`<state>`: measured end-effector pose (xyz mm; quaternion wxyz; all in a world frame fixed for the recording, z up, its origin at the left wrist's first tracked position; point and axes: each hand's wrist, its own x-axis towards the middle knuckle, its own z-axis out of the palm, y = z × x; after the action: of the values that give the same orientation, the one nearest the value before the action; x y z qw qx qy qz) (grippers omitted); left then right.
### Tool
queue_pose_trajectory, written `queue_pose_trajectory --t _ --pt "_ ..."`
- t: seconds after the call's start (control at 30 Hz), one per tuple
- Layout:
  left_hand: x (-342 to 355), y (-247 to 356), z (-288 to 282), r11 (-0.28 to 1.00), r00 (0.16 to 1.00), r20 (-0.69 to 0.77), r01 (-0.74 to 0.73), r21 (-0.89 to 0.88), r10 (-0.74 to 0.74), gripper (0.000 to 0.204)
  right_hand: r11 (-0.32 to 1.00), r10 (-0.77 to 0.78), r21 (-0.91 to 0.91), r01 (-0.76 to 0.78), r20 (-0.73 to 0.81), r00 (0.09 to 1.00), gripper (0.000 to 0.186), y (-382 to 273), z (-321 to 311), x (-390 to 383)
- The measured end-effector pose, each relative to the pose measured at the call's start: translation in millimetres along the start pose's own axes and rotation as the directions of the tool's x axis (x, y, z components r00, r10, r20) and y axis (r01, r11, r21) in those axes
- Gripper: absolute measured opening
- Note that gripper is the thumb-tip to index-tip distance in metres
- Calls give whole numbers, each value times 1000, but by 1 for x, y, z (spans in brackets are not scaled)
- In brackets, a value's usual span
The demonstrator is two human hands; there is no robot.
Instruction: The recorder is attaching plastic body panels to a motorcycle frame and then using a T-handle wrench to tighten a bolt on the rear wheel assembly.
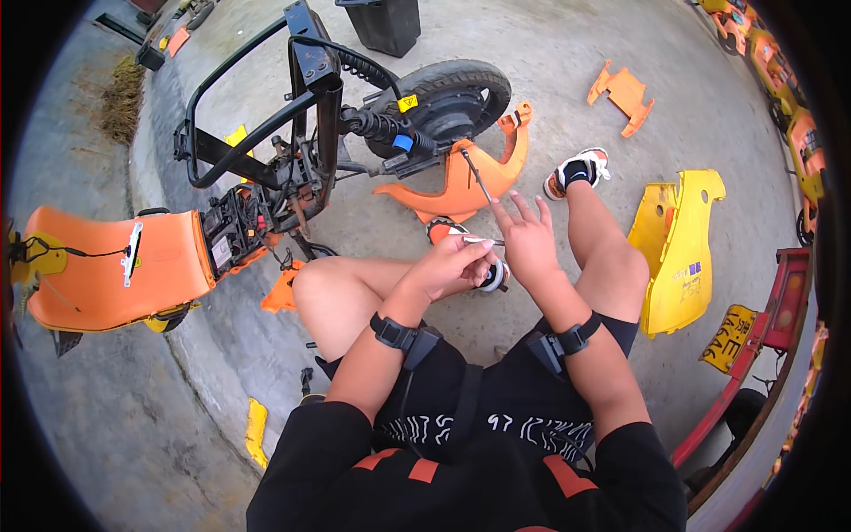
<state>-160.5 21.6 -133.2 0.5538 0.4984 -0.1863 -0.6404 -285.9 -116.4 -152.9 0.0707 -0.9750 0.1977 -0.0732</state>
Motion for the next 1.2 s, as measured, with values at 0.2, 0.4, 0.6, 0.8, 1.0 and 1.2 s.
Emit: queue_pose_trajectory --t 0.2,0.4,0.6,0.8,1.0,1.2 --pt "2 -3 -3 986 993 -24 115 -121 -119 46 998 65 -14 -65 -28 997 72 -1 -5 -2" --pt "8 -26 -3 921 994 67 -58 -386 91 42 814 501 420 -401 -160 851 84 24 -41 -8" --pt "36 -60 1 900 954 260 -21 -436 149 30 -116 85 815 -568 578 812 62 10 -38 -5" --pt "38 -54 8 950 974 -195 163 266 -112 43 726 353 484 -488 347 869 23 -3 4 7" --pt "2 3 -30 955 966 134 242 -173 -221 71 993 111 -47 -110 14 994 20 9 10 -9" --pt "7 -2 -14 995 997 58 50 91 -55 38 967 221 -131 -220 -10 975 51 7 -4 -3"
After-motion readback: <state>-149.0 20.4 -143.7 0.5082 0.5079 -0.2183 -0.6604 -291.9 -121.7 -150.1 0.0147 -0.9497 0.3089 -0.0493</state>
